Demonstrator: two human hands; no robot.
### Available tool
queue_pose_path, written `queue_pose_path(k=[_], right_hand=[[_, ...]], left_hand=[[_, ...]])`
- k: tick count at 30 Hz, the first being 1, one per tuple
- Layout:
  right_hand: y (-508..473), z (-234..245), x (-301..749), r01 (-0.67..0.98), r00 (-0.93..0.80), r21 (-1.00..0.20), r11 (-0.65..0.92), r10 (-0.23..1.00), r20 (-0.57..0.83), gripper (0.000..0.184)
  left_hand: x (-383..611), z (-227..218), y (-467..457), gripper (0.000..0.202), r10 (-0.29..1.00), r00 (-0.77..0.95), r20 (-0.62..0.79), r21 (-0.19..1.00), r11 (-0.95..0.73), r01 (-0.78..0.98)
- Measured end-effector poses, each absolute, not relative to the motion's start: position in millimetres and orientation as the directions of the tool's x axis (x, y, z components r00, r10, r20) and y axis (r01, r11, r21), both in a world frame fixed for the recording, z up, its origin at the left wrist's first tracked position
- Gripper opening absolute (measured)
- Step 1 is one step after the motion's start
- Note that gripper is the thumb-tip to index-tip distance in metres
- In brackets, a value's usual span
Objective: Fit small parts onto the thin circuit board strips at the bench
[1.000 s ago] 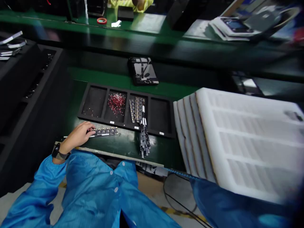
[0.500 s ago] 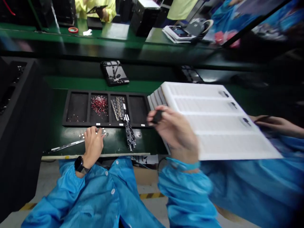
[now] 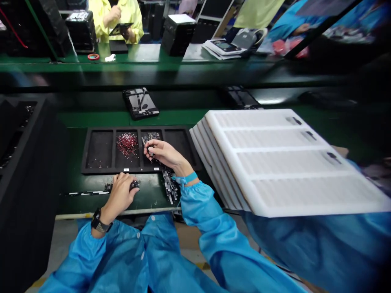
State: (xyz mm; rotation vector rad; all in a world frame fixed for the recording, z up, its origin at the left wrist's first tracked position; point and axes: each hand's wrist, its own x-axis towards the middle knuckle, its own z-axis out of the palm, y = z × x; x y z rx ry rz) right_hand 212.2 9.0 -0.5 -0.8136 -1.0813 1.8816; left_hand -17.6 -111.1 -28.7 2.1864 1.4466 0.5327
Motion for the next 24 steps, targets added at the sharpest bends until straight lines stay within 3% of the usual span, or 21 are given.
queue_pose_path(k=[7,10,13,17,24], right_hand=[[5.7,-8.0,217.0,-0.259,-0.445,-0.930,-0.261,0.887,-0.125,0.038],[5.0,-8.4,216.8,-0.218,-0.392,-0.952,-0.216,0.912,-0.117,0.034],[4.4,-8.0,214.8,-0.166,-0.362,-0.972,-0.166,0.927,-0.097,0.029],[2.5,-4.9,212.5,-0.114,-0.350,-0.987,-0.110,0.935,-0.064,0.027],[-1.0,0.1,211.6,-0.101,-0.323,-0.992,-0.070,0.946,-0.033,0.030]], left_hand=[[-17.7,-31.5,-112.9,0.008,0.869,0.473,0.142,0.437,-0.484,0.758],[-18.4,-33.1,-114.3,0.008,0.852,0.481,0.205,0.436,-0.520,0.735],[-19.9,-27.6,-115.6,0.012,0.858,0.452,0.244,0.527,-0.509,0.681],[-25.5,4.2,-115.4,0.012,0.912,0.340,0.231,0.740,-0.391,0.547],[-34.7,79.4,-100.8,0.014,0.994,0.110,0.006,0.947,-0.041,0.319]])
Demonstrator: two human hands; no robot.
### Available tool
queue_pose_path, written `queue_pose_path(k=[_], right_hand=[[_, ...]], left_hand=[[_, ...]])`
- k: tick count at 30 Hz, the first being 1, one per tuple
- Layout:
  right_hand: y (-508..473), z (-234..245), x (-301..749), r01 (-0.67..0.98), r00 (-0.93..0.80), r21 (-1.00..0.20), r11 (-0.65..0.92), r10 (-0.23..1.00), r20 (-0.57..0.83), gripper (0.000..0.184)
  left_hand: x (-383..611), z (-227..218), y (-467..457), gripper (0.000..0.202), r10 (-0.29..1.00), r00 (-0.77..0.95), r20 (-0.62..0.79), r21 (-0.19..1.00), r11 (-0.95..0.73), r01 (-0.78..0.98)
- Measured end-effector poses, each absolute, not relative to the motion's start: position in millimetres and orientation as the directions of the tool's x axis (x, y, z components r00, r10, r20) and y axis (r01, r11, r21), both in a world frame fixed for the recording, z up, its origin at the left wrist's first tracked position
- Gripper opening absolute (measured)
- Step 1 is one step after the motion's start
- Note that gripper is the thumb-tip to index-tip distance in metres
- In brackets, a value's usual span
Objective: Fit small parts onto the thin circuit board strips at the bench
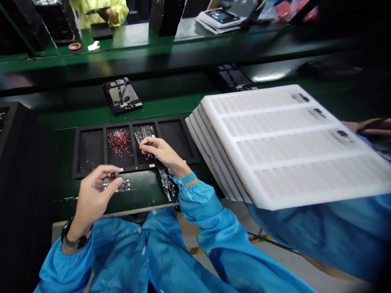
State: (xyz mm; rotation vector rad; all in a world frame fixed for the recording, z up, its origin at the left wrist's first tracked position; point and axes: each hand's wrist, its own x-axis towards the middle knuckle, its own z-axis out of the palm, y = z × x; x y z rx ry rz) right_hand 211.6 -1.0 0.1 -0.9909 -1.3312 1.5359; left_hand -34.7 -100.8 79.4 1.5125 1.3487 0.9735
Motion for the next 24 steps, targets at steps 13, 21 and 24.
queue_pose_path(k=[13,21,24], right_hand=[[0.2,-1.8,211.6,-0.062,-0.263,-0.998,0.004,0.965,0.020,0.030],[0.4,-2.1,212.8,-0.032,-0.289,-0.999,-0.003,0.957,0.006,0.030],[0.2,-2.0,212.8,-0.005,-0.279,-1.000,0.028,0.960,0.028,0.028]], left_hand=[[1.6,40.8,-19.3,0.031,0.984,0.089,-0.156,0.984,0.163,-0.074],[12.2,26.0,-10.1,0.032,0.979,0.092,-0.181,0.972,0.193,-0.136],[12.1,22.5,-7.2,0.033,0.981,0.075,-0.180,0.971,0.189,-0.146]])
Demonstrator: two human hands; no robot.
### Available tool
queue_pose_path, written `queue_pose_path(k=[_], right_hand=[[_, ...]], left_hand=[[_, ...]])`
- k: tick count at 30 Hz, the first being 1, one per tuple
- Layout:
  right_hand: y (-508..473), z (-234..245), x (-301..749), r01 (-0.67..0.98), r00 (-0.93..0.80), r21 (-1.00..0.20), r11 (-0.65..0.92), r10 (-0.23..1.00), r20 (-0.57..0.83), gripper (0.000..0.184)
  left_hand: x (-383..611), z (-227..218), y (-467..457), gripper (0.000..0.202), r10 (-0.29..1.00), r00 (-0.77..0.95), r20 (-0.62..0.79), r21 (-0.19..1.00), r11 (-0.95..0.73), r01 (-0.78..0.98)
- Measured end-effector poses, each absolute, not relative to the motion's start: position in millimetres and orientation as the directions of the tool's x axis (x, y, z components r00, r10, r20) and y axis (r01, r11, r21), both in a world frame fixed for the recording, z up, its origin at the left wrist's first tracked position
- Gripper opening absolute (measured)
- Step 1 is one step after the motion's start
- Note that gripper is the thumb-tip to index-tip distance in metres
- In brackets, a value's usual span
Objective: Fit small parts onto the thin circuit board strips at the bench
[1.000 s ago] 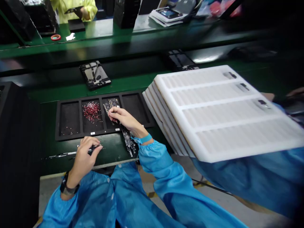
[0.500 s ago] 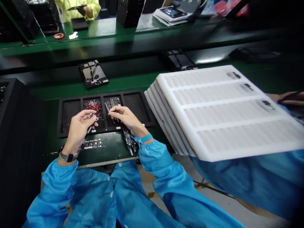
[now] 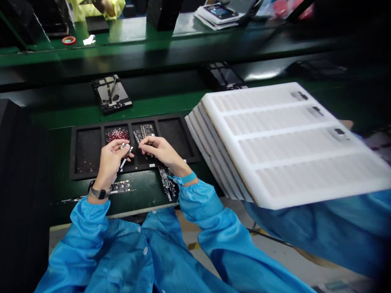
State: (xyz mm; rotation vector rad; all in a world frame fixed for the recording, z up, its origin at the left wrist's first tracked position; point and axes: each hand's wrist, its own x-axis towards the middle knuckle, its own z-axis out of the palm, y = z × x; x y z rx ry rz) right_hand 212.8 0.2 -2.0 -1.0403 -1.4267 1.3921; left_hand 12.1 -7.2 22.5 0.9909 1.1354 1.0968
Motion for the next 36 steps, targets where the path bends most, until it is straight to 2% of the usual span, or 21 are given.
queue_pose_path(k=[13,18,28,36], right_hand=[[-6.9,2.8,206.3,0.095,-0.323,-0.995,0.029,0.946,-0.003,0.033],[-8.8,4.0,204.8,0.107,-0.382,-0.994,0.013,0.924,-0.029,0.032],[-9.7,4.6,206.3,0.125,-0.393,-0.992,0.029,0.919,-0.023,0.034],[-9.7,-0.8,204.4,0.081,-0.395,-0.997,-0.007,0.918,-0.039,0.036]], left_hand=[[15.0,7.3,-7.5,0.030,0.992,0.024,-0.121,0.982,0.123,-0.147],[14.5,7.5,-7.4,0.033,0.986,0.087,-0.145,0.977,0.156,-0.143],[11.6,4.4,-5.4,0.035,0.967,0.157,-0.203,0.956,0.230,-0.182],[12.2,3.6,-8.3,0.038,0.976,0.109,-0.189,0.966,0.205,-0.159]])
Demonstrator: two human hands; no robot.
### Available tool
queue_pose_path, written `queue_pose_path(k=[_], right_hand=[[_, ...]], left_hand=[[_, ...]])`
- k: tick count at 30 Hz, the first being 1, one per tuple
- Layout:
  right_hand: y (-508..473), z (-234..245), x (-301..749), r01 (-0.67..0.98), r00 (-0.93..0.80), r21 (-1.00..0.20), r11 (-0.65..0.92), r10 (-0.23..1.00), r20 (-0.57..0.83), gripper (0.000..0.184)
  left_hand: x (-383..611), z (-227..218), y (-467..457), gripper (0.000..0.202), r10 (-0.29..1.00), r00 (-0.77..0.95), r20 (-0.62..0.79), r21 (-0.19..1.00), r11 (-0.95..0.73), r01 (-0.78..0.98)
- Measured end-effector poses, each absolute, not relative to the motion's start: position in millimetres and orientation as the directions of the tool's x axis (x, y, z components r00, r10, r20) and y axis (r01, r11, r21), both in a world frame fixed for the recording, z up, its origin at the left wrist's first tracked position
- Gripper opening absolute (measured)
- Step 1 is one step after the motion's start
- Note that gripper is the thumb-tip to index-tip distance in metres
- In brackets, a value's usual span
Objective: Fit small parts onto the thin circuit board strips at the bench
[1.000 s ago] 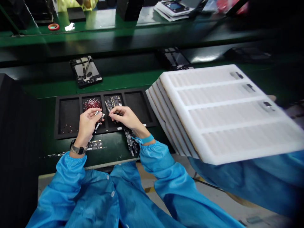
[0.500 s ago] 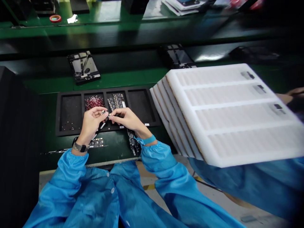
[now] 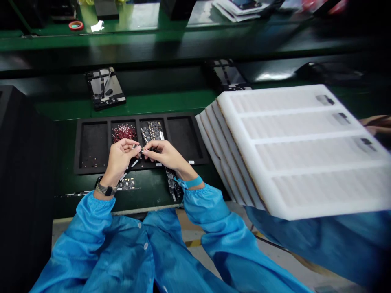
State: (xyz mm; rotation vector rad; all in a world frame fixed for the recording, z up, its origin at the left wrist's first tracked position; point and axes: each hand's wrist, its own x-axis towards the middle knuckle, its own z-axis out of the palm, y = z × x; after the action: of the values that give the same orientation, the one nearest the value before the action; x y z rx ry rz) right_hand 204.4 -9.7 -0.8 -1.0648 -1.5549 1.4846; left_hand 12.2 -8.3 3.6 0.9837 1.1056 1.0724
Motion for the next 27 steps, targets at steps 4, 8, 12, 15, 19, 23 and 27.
queue_pose_path(k=[4,8,12,15,19,23,27], right_hand=[[-9.9,-2.6,203.4,0.034,-0.391,-0.999,-0.041,0.919,-0.051,0.038],[-11.2,-3.3,202.7,-0.004,-0.385,-0.998,-0.056,0.921,-0.050,0.039],[-12.0,-5.4,201.9,-0.027,-0.380,-0.997,-0.070,0.923,-0.055,0.039],[-11.5,-7.0,201.4,-0.032,-0.382,-0.997,-0.075,0.922,-0.057,0.040],[-10.8,-5.4,200.6,-0.036,-0.384,-0.996,-0.083,0.921,-0.062,0.042],[-11.7,-1.7,197.2,-0.041,-0.350,-0.996,-0.076,0.935,-0.056,0.045],[-13.8,-2.2,191.7,-0.046,-0.250,-0.998,-0.030,0.968,-0.018,0.050]], left_hand=[[11.4,3.2,-8.8,0.042,0.959,0.143,-0.244,0.941,0.270,-0.203],[10.4,2.1,-9.0,0.044,0.950,0.168,-0.263,0.920,0.299,-0.253],[9.9,1.4,-10.3,0.043,0.952,0.180,-0.247,0.926,0.286,-0.247],[9.9,1.6,-11.3,0.041,0.952,0.178,-0.249,0.930,0.286,-0.233],[9.7,3.5,-10.8,0.040,0.954,0.161,-0.252,0.928,0.285,-0.240],[7.8,8.5,-8.9,0.037,0.970,0.120,-0.211,0.949,0.233,-0.213],[7.6,16.4,-9.4,0.031,0.987,0.066,-0.147,0.976,0.155,-0.154]])
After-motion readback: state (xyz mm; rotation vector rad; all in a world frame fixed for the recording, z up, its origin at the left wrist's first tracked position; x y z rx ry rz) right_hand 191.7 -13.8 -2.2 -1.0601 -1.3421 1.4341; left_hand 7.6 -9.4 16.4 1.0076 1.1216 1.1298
